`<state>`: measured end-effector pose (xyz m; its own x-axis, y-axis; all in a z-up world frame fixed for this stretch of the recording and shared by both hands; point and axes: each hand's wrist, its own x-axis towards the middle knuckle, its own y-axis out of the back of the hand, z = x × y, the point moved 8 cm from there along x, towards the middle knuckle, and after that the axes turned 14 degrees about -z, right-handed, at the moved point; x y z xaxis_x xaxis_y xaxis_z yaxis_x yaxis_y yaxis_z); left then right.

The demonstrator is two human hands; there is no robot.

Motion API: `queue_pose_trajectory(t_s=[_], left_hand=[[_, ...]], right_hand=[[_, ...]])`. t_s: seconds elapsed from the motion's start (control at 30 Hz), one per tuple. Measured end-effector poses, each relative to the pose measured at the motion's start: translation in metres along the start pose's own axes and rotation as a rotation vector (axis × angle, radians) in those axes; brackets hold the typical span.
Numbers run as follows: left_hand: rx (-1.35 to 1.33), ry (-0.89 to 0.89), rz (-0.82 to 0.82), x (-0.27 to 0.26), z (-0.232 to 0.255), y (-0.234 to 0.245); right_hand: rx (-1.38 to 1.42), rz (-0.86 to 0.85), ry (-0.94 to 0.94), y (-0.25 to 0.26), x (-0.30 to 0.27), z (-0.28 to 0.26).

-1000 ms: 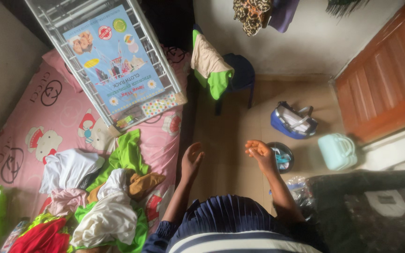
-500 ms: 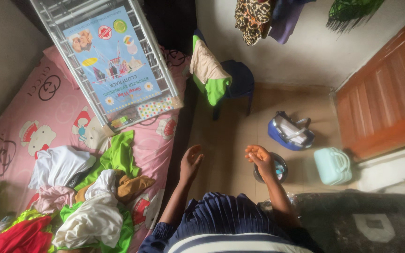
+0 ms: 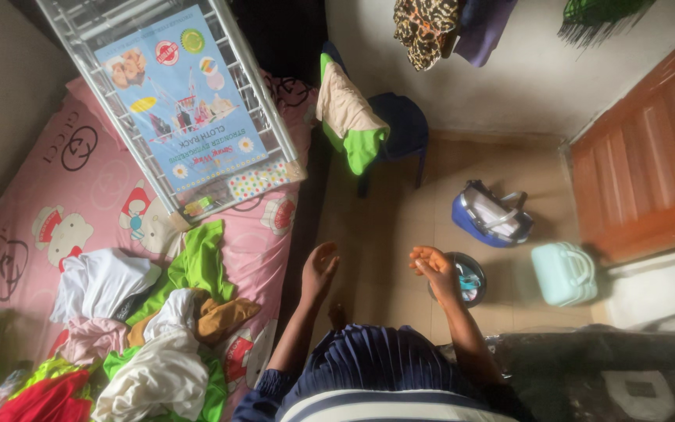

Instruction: The person picks up several garments from a table, folds them individually by hand, and places them onto a bed before picking up a folded drying rack and moving it against a wall.

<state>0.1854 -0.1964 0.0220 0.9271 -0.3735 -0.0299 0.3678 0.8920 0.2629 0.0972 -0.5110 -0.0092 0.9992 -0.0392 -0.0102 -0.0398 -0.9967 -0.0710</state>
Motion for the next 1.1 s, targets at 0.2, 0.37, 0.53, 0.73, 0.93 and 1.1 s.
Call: queue_pose_trajectory(t_s=[0.2,0.37,0.53,0.73,0.93,1.1], left_hand=[[-0.025,-0.025,-0.031,0.035,0.0,0.005],[-0.024,-0.02,-0.01,0.068,-0.004,0.024],[-0.077,-0.04,-0.004,0.102,-0.015,0.044],[-0.111,-0.058,-0.002,0.132,-0.021,0.063],[-0.095,-0.04,0.01,0.153,-0.023,0.089],[-0.205,-0.094,-0.006,0.168,-0.03,0.102]], right_hand=[[-0.007,0.003,0.008,0.001,0.029,-0.005],[-0.016,0.032,-0.007,-0.002,0.068,-0.007],[0.004,-0.014,-0.004,-0.012,0.109,-0.002],[-0.008,-0.032,-0.016,-0.024,0.147,-0.003],[-0.036,-0.057,0.001,-0.04,0.175,-0.011],[-0.026,-0.055,0.015,-0.051,0.195,-0.013]])
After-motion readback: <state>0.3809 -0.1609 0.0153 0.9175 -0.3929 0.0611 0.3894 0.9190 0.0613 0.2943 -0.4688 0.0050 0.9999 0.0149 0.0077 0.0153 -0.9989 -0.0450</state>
